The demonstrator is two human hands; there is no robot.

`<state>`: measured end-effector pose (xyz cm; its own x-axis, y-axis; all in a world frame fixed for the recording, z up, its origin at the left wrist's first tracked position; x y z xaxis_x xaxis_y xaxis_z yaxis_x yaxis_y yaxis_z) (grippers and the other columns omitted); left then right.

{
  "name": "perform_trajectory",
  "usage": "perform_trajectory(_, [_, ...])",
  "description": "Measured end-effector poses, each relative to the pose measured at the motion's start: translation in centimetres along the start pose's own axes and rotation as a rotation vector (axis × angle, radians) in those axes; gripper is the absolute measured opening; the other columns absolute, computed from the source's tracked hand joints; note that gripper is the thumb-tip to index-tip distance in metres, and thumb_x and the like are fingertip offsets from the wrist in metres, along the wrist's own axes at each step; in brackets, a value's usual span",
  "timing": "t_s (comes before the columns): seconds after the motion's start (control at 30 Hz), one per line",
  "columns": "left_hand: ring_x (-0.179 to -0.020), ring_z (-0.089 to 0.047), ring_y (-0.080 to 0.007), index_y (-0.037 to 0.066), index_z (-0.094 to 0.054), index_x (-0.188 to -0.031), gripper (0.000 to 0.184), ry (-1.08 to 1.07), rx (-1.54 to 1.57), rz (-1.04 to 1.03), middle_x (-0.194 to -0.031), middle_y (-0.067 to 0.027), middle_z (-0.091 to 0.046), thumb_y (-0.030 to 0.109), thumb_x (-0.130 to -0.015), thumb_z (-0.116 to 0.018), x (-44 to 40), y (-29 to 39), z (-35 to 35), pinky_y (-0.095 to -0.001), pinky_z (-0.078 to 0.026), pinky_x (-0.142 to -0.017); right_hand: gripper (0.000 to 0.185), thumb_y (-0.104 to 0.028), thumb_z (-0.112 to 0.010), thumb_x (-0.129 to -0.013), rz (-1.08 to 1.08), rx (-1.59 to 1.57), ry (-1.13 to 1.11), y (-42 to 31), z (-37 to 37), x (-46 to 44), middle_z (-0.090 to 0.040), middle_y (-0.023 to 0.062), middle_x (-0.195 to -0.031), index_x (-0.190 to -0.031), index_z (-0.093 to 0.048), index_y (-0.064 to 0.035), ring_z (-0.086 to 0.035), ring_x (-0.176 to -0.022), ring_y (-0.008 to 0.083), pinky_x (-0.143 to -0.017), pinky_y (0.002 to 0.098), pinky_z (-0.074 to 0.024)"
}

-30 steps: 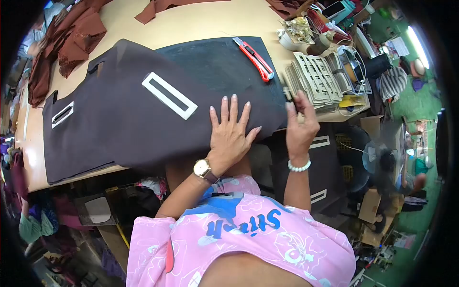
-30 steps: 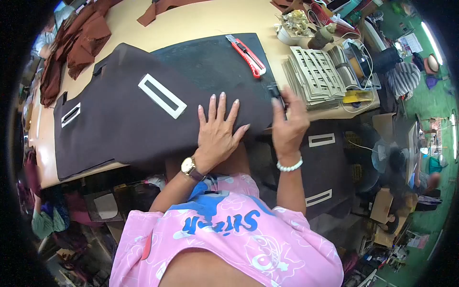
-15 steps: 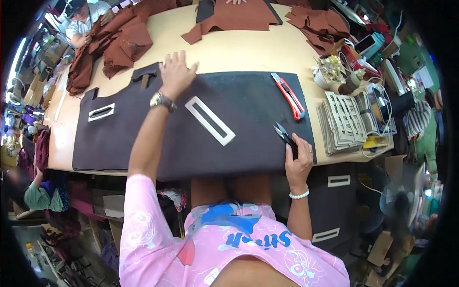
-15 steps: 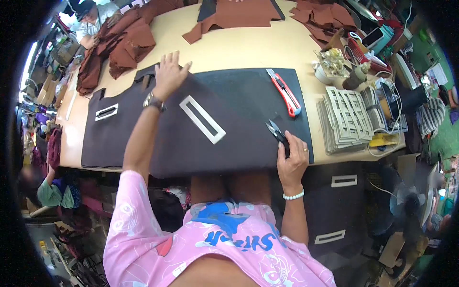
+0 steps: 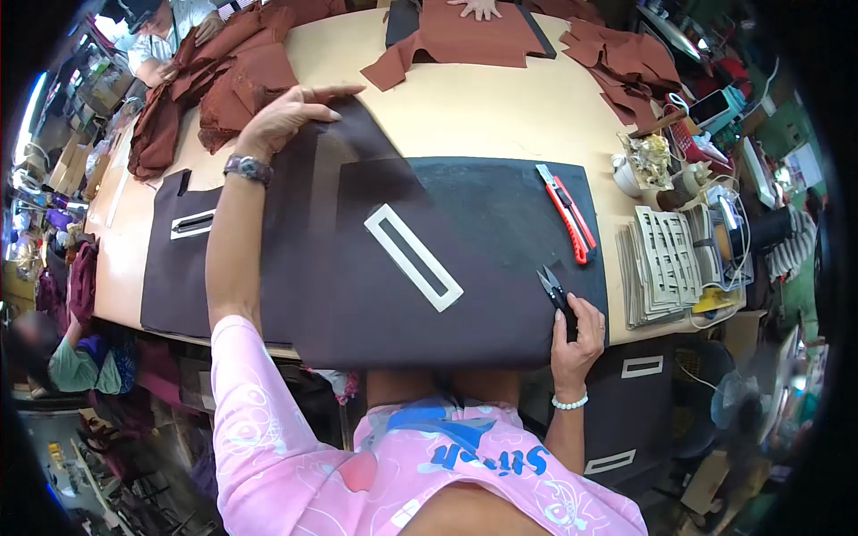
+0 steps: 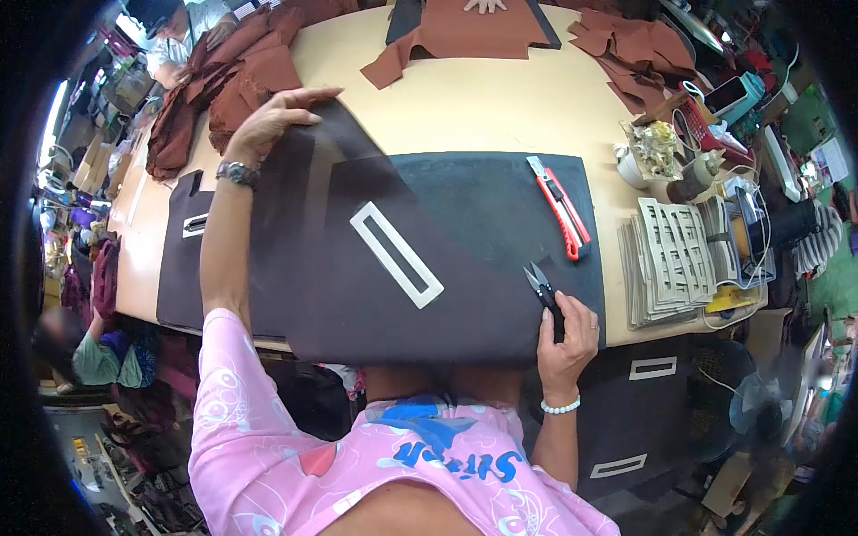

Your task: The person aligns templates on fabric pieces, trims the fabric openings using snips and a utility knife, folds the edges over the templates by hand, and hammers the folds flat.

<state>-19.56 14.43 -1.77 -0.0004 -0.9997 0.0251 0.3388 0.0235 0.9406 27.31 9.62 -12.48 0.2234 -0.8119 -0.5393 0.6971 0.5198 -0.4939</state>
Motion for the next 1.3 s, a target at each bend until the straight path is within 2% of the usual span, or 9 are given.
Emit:
perform_trajectory(0.17, [-0.096, -0.059, -0.0103, -0.003, -0.058, -0.120, 0.044, -0.073, -0.014, -0.096, -0.110, -0.0094, -0.063, 0.010, -0.079, -0.053, 1.3, 1.6, 0.8, -0.0221, -0.044, -0.089, 0.028, 0.000, -0.067, -0.074, -0.009, -0.001, -0.020, -0.1, 0.0, 0.0, -0.063, 0.0123, -0.097, -0.102, -0.064, -0.0017, -0.059, -0.089, 0.0290, -0.079, 0.0384, -0.0448])
perform_trajectory(0.43, [-0.100, -0.058, -0.0144, 0.002, -0.062, -0.117, 0.042, 0.041, -0.532, -0.110, -0.115, -0.0128, -0.063, 0.001, -0.076, -0.053, -6.2, -7.5, -0.8, -0.0256, -0.043, -0.091, 0.028, -0.001, -0.065, -0.076, 0.000, -0.003, -0.037, -0.4, 0.1, -0.1, -0.062, 0.0136, -0.099, -0.104, -0.064, -0.0009, -0.058, -0.091, 0.0300, -0.081, 0.0391, -0.0445])
perform_trajectory(0.47, [-0.108, -0.056, -0.0226, 0.006, -0.055, -0.127, 0.053, 0.020, -0.614, 0.039, -0.124, -0.0190, -0.057, 0.002, -0.074, -0.054, -6.6, -7.7, -1.7, -0.0300, -0.041, -0.096, 0.028, -0.001, -0.065, -0.076, -0.001, -0.001, -0.041, -0.4, 0.2, -0.2, -0.062, 0.0138, -0.099, -0.104, -0.063, -0.0009, -0.058, -0.091, 0.0303, -0.081, 0.0393, -0.0445])
perform_trajectory(0.57, [-0.115, -0.052, -0.0288, 0.013, -0.047, -0.133, 0.062, 0.365, -1.182, -0.293, -0.133, -0.0160, -0.049, 0.005, -0.073, -0.057, -7.0, -9.4, -3.9, -0.0381, -0.044, -0.092, 0.029, -0.001, -0.066, -0.075, 0.030, 0.083, -0.071, -1.1, 0.4, -0.8, -0.061, 0.0144, -0.101, -0.105, -0.063, -0.0008, -0.057, -0.093, 0.0313, -0.082, 0.0400, -0.0443])
perform_trajectory(0.6, [-0.128, -0.038, -0.0342, 0.015, -0.036, -0.139, 0.067, 0.385, -1.244, -0.274, -0.145, -0.0156, -0.032, 0.011, -0.077, -0.060, -6.2, -8.7, -4.8, -0.0471, -0.039, -0.097, 0.032, -0.003, -0.066, -0.075, 0.037, 0.076, -0.097, -1.4, 0.7, -1.3, -0.060, 0.0149, -0.103, -0.106, -0.062, -0.0005, -0.056, -0.095, 0.0323, -0.082, 0.0408, -0.0442])
perform_trajectory(0.83, [-0.131, -0.033, -0.0368, 0.010, -0.037, -0.139, 0.072, 0.423, -1.082, -0.105, -0.142, -0.0202, -0.036, 0.037, -0.079, -0.067, 5.3, -3.4, -12.4, -0.0500, -0.030, -0.105, 0.038, -0.028, -0.065, -0.082, 0.136, 0.297, -0.112, -0.2, -1.8, -10.6, -0.061, 0.0175, -0.102, -0.108, -0.059, -0.0001, -0.059, -0.096, 0.0329, -0.080, 0.0418, -0.0467])
perform_trajectory(1.03, [-0.131, -0.035, -0.0367, 0.005, -0.032, -0.140, 0.096, 0.431, -0.880, 0.107, -0.137, -0.0192, -0.043, 0.058, -0.069, -0.070, 11.3, -3.9, -17.6, -0.0581, -0.028, -0.103, 0.042, -0.027, -0.067, -0.079, 0.011, 0.519, -0.443, 1.3, -4.8, -12.9, -0.065, 0.0166, -0.097, -0.112, -0.059, -0.0019, -0.063, -0.091, 0.0345, -0.078, 0.0439, -0.0491])
perform_trajectory(1.17, [-0.133, -0.030, -0.0362, -0.001, -0.026, -0.141, 0.110, 0.472, -0.821, 0.113, -0.139, -0.0173, -0.041, 0.062, -0.063, -0.072, 11.9, -5.4, -18.7, -0.0591, -0.022, -0.106, 0.043, -0.024, -0.070, -0.077, 0.126, 0.297, -0.213, 2.7, -5.4, -13.0, -0.065, 0.0158, -0.098, -0.112, -0.058, -0.0021, -0.063, -0.092, 0.0321, -0.081, 0.0431, -0.0488])
perform_trajectory(1.3, [-0.134, -0.030, -0.0357, 0.000, -0.026, -0.142, 0.117, 0.505, -0.786, 0.124, -0.138, -0.0245, -0.040, 0.068, -0.058, -0.071, 11.9, -6.0, -18.6, -0.0557, -0.019, -0.108, 0.035, -0.016, -0.068, -0.079, -0.148, -0.288, -0.455, -4.8, -3.6, -11.3, -0.065, 0.0134, -0.085, -0.109, -0.059, -0.0003, -0.064, -0.073, 0.0222, -0.070, 0.0334, -0.0511])
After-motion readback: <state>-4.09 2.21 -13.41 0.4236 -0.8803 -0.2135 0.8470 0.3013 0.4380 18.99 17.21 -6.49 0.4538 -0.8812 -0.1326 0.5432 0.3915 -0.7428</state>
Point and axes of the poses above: each hand's wrist, its own x-axis away from the middle knuckle, its own z-axis out of the back of the hand, y = z × x, the point moved 3 cm from there along -x, towards the middle knuckle
